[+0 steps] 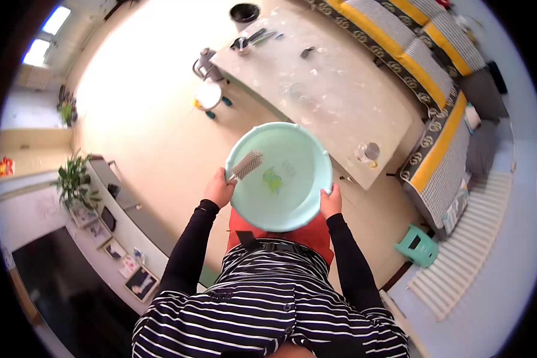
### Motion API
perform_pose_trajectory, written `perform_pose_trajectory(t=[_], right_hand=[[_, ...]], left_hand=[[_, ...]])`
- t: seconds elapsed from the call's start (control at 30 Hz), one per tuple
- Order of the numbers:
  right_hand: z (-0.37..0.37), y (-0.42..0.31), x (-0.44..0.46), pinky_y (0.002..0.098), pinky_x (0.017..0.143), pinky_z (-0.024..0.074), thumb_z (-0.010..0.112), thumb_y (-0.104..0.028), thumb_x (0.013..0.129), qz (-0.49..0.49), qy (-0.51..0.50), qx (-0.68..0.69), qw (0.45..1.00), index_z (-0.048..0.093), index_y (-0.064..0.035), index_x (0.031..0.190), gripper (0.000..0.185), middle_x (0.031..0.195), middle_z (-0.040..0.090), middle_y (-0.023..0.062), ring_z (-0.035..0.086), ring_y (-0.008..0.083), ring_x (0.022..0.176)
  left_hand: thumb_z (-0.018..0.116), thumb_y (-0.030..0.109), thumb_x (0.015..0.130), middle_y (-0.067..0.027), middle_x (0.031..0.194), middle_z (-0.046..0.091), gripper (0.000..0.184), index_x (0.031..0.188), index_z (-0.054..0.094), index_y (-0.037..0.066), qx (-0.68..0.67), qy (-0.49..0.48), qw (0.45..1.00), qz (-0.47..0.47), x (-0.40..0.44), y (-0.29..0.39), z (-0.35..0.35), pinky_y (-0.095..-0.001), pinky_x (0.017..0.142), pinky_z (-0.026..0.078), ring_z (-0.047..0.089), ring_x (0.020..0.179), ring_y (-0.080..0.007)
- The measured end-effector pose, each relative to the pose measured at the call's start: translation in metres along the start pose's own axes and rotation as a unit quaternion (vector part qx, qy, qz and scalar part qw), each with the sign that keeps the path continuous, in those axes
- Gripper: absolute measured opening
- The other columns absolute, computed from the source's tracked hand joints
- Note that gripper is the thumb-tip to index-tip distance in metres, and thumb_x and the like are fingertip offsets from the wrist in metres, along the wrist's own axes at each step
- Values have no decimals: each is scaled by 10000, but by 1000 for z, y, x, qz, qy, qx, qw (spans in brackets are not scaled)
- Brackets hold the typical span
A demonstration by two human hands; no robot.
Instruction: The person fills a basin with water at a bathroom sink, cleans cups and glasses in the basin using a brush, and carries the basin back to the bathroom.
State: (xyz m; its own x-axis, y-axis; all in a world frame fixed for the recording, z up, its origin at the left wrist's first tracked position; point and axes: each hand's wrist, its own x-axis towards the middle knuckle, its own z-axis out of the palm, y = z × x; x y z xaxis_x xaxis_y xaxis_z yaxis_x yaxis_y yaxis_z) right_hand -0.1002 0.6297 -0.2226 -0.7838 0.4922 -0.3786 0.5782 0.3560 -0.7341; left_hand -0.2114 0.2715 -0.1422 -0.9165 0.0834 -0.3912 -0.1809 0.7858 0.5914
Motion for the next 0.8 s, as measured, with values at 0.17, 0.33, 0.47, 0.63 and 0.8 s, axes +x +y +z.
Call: perform_pose_trajectory(t=[0.17,0.33,0.47,0.63,0.8], right_hand=[[-34,-1,-56,430,892,496,636,-176,844,13,118,73,990,551,39,1161,392,1066,667,246,642,395,1024],[-73,-4,-110,429,870,505,639,-188,840,91,185,95,974,563,35,1136,379,1038,669,255,649,388,996],[-107,13,-160,432,817,519,643,-188,836,120,242,124,955,570,31,1096,348,983,679,245,667,383,922],[-153,54,-220,436,772,528,641,-184,837,134,340,133,921,570,32,1074,329,911,684,236,675,386,849],[-206,108,-297,430,748,529,636,-173,838,158,400,178,885,564,34,1053,307,890,680,231,679,374,822]], left_hand=[[683,159,820,-273,912,643,317,997,532,-56,-37,-46,993,99,9,39,-17,-481,768,504,636,881,-435],[713,202,801,-254,903,657,356,982,546,-55,70,-104,970,206,14,99,-17,-464,752,505,642,866,-426],[731,247,792,-257,881,653,398,978,537,-46,79,-149,953,253,15,128,18,-472,737,503,634,854,-446],[715,265,808,-212,829,640,408,1001,539,-49,152,-174,910,344,-28,194,67,-421,658,499,653,759,-343],[716,250,809,-247,892,657,398,1022,545,-40,143,-224,887,377,-98,259,131,-463,734,500,640,852,-434]])
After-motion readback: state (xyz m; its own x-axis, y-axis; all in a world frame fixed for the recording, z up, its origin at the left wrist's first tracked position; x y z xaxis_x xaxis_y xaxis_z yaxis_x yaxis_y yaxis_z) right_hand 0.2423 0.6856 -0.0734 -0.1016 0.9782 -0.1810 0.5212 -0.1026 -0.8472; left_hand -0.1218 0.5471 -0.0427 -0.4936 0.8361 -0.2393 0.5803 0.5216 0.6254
